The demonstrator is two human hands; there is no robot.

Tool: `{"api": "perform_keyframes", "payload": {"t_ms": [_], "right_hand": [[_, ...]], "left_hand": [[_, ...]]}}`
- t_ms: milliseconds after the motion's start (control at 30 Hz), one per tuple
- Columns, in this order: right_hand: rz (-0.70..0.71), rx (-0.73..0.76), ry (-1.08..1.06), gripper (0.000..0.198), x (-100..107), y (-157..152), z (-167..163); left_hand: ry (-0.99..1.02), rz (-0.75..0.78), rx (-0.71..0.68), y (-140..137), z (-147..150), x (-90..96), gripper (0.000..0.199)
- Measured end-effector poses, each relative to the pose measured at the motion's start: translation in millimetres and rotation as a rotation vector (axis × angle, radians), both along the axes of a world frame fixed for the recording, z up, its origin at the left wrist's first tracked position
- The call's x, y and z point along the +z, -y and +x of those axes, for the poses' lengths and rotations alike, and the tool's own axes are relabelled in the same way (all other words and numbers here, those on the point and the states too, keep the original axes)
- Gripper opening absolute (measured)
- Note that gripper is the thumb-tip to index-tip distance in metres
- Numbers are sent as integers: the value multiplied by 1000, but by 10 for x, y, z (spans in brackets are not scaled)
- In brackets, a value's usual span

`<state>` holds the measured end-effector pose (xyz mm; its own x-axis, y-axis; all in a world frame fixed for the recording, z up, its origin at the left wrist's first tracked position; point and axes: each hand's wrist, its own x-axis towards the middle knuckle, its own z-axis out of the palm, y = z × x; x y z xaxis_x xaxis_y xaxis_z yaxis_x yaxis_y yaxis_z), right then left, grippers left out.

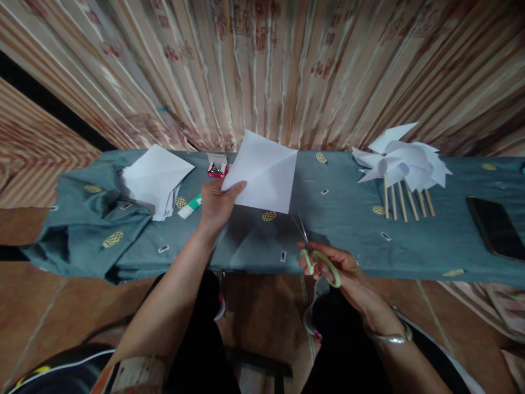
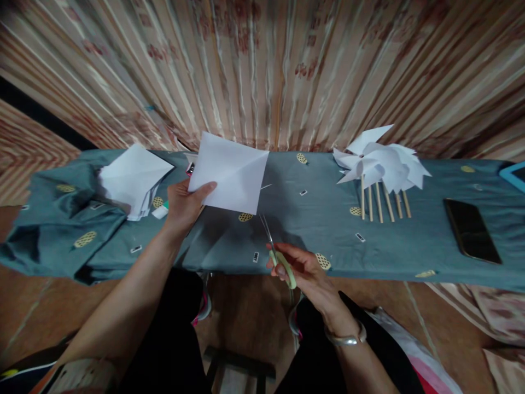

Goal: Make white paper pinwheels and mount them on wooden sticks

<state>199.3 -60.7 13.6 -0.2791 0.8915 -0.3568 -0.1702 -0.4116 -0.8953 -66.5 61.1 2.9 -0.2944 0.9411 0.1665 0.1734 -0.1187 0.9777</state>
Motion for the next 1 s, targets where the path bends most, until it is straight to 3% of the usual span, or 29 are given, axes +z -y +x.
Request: {"api": "perform_keyframes", "payload": {"t_ms": [167,400,1000], "right_hand": [[67,67,82,55,30,4,1],[104,70,112,61,31,-39,21],[85,72,116,62,29,-43,-4]], "left_hand": [[11,-24,-53,86,125,85,24],[57,-66,-97,105,223,69,22],[30,-54,-120,114,210,17,17]]}}
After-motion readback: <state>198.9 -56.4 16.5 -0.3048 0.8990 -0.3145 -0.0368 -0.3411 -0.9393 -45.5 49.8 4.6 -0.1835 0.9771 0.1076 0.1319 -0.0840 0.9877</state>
